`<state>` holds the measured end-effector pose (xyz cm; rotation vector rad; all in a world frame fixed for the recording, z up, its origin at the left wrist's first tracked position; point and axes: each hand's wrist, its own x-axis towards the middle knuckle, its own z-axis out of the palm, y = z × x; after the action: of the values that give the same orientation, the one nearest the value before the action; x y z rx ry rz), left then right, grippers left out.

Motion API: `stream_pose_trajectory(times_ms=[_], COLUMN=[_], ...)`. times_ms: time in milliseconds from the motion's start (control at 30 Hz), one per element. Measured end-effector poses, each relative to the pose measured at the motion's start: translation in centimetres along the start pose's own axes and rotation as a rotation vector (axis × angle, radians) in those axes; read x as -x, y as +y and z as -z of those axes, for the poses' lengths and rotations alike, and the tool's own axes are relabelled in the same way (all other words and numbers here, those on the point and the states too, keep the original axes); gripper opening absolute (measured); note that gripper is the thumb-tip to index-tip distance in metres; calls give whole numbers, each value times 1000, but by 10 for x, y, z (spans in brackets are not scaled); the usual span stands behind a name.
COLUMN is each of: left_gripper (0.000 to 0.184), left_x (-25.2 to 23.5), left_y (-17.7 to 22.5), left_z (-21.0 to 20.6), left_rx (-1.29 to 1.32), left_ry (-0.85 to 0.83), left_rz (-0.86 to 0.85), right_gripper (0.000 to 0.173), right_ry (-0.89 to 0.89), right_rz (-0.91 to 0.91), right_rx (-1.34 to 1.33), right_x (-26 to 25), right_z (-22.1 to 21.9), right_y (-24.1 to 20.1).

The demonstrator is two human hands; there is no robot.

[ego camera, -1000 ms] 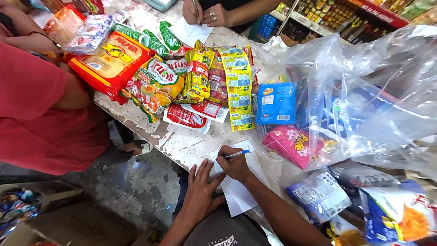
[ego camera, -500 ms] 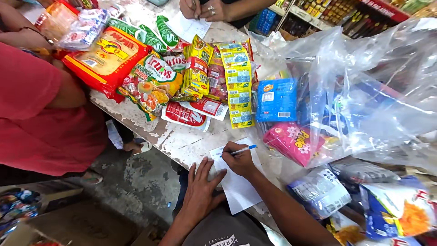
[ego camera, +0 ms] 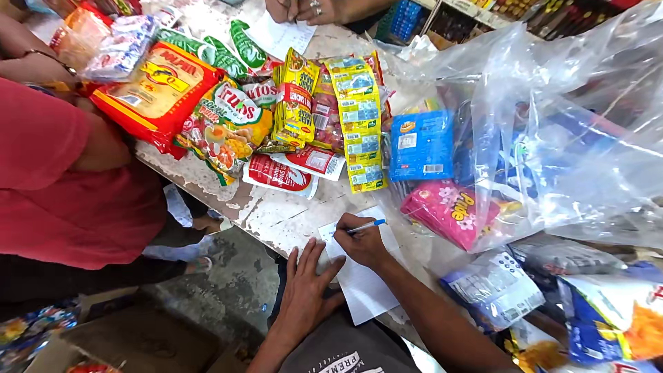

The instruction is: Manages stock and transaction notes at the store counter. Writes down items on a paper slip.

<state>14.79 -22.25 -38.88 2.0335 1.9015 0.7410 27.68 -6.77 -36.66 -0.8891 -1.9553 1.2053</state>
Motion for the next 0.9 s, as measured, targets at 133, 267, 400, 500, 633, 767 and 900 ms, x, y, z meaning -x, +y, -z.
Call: stream_pose_trajectory(times_ms=[133,267,400,500,633,767,900], left_gripper=[60,60,59,58,59,59,59], left_x=[0,0,-1,0,0,0,0], left_y=[0,1,0,1,-1,-1,-2], left_z=[1,2,2,1,0,1,0], left_rx=[-3,5,-9,-13,-21,-26,-25], left_ry=[-18,-4,-3,-7,2,6,11], left_rz=[5,3,4,5,-2,-4,-12], right_gripper=[17,16,16,17,17,17,16], right_ry=[15,4,20,23,22,13,46], right_rz=[3,26,19,16,-1,5,-14], right_rx=[-48,-2,12,0,7,-16,-110], right_x=[0,1,0,2,0,0,-4], right_z=[2,1,1,0,-1,1,5], right_y=[1,1,1,4,6,8,8])
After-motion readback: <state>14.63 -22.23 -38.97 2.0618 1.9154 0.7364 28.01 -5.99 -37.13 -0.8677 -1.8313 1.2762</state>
